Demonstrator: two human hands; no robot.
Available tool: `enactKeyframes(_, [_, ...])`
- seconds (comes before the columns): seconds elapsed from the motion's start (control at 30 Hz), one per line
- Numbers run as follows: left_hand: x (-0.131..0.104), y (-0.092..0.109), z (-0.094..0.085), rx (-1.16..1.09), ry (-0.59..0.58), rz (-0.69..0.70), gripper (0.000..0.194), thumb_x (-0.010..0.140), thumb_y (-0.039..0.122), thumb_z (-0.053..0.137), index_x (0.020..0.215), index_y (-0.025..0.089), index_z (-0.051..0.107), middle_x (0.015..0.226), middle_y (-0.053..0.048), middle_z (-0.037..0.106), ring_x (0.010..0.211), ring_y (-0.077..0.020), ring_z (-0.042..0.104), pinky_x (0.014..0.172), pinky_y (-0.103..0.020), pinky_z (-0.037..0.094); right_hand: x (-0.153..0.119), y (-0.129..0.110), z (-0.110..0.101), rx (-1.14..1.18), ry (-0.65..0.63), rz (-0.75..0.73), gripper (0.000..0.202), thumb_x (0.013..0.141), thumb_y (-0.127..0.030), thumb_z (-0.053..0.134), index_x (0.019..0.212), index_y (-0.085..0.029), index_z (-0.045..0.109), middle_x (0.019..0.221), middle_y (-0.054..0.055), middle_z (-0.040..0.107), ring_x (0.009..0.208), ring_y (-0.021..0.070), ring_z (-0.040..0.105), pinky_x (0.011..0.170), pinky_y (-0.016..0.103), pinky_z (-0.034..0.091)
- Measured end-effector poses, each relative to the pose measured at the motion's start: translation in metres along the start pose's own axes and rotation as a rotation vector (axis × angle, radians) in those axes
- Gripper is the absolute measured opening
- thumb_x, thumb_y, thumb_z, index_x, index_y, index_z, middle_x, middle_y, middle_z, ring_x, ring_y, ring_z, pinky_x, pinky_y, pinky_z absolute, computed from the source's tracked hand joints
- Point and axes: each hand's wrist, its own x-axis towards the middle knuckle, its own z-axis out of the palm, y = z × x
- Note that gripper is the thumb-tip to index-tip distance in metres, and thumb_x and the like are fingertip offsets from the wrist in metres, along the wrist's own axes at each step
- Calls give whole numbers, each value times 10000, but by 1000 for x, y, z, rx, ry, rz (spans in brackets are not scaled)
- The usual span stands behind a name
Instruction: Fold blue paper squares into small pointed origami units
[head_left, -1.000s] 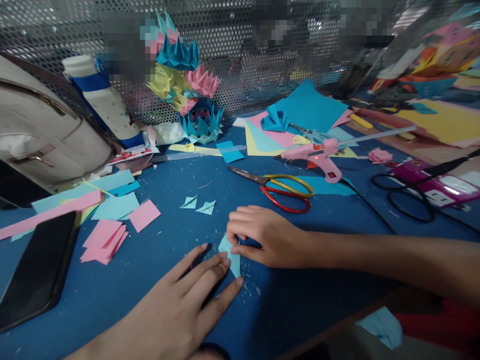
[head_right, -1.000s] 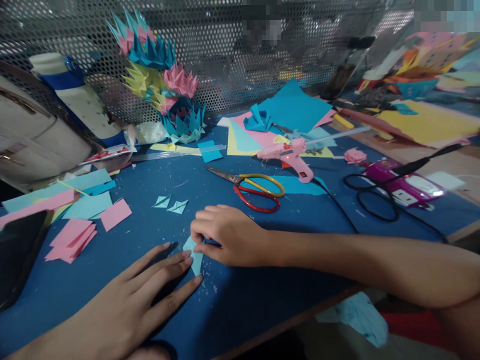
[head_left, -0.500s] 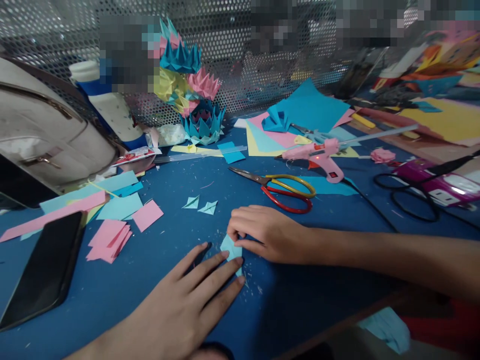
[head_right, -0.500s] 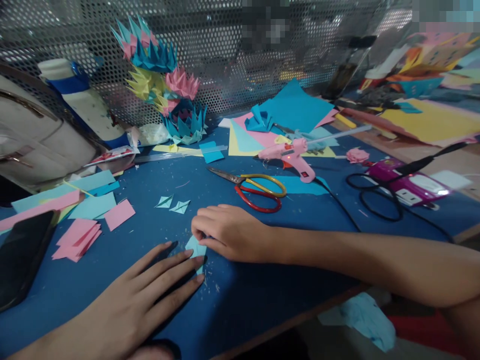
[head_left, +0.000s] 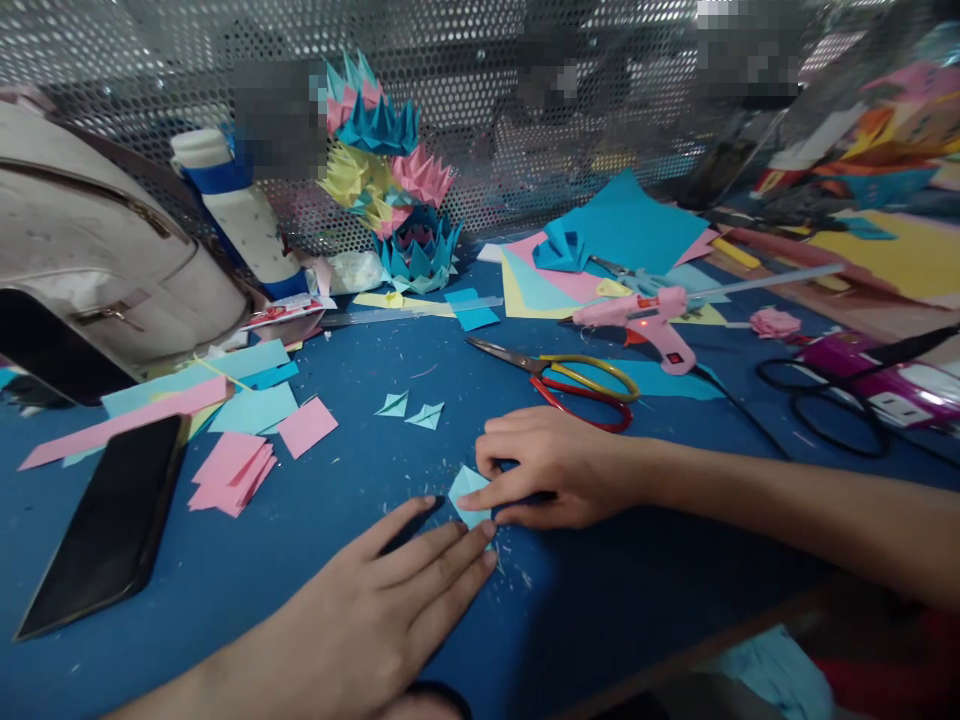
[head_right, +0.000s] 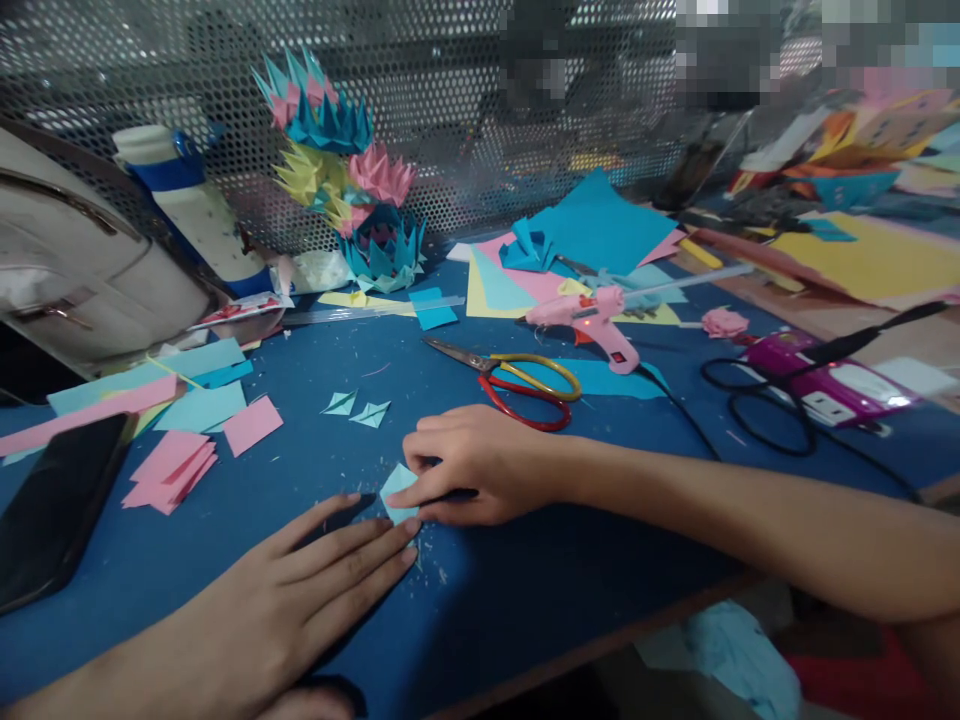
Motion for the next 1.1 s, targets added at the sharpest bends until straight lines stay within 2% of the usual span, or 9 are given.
enactKeyframes(0.1, [-1, -1, 0, 31, -4, 12, 711, 1044, 602, 309, 1497, 63, 406, 1539, -100, 445, 1394, -247, 465, 1241, -415, 210, 4, -2, 4, -109, -25, 9, 363, 1051, -419, 407, 1282, -265, 641, 927, 46, 576, 751, 162, 448, 665, 306, 301])
enactKeyframes(0.23, [-4, -2, 3, 25, -33, 12, 725, 1043, 611, 296, 1528, 76, 350, 1582, -95, 373, 1466, -245, 360, 1261, -422, 125, 7, -6, 8, -219, -18, 42, 378, 1062, -416, 365, 1285, -271, 635, 917, 49, 573, 746, 175, 424, 631, 315, 254])
enactKeyframes(0.33, [-6, -3, 7, -28, -59, -2, 760, 1025, 641, 316, 1554, 96, 294, 1615, -106, 304, 1508, -245, 270, 1262, -437, 134, 6, -7, 9, -220, -18, 29, 374, 1064, -378, 367, 1282, -231, 633, 923, 56, 576, 748, 176, 428, 638, 313, 278])
enactKeyframes(0.4, [-7, -4, 8, -54, -76, 1, 768, 1020, 644, 331, 1561, 102, 276, 1624, -111, 282, 1508, -255, 267, 1258, -455, 154, 4, -6, 8, -199, -23, 9, 365, 1063, -354, 381, 1296, -216, 625, 937, 61, 579, 763, 173, 445, 654, 306, 301])
enactKeyframes(0.57, [-2, -3, 2, -49, -74, 59, 682, 1041, 572, 372, 1532, 99, 350, 1546, -89, 447, 1423, -290, 420, 1214, -460, 279, 1, -2, 8, -183, 0, -23, 383, 1064, -358, 383, 1343, -208, 598, 960, 70, 587, 765, 177, 451, 658, 309, 310])
enactKeyframes(0.7, [1, -5, -3, -29, -74, 74, 614, 1059, 547, 336, 1500, 126, 418, 1508, -64, 501, 1383, -298, 470, 1182, -464, 319, 0, -2, 7, -209, 1, -48, 378, 1057, -369, 404, 1337, -201, 596, 957, 67, 588, 750, 173, 451, 655, 315, 321])
enactKeyframes(0.87, [-2, -7, 10, -50, 25, 61, 605, 1064, 537, 322, 1505, 132, 412, 1465, -57, 551, 1403, -278, 436, 1216, -453, 242, -2, -5, 4, -184, 57, -233, 339, 1061, -383, 396, 1167, -234, 681, 802, 11, 563, 666, 155, 429, 596, 318, 277])
enactKeyframes(1.0, [-6, -7, 20, 43, 30, 81, 625, 1054, 550, 339, 1530, 147, 382, 1542, -39, 459, 1458, -322, 326, 1223, -481, 185, -5, 3, -1, -146, 46, -210, 343, 1063, -382, 393, 1112, -226, 695, 736, 6, 565, 678, 158, 466, 588, 331, 260])
enactKeyframes(1.1, [-7, -7, 20, 107, 23, 95, 629, 1054, 555, 334, 1542, 159, 366, 1570, -26, 418, 1457, -346, 313, 1226, -502, 119, -9, 12, -5, -120, 22, -159, 320, 1052, -353, 414, 1065, -224, 706, 682, 2, 567, 681, 161, 483, 597, 337, 266])
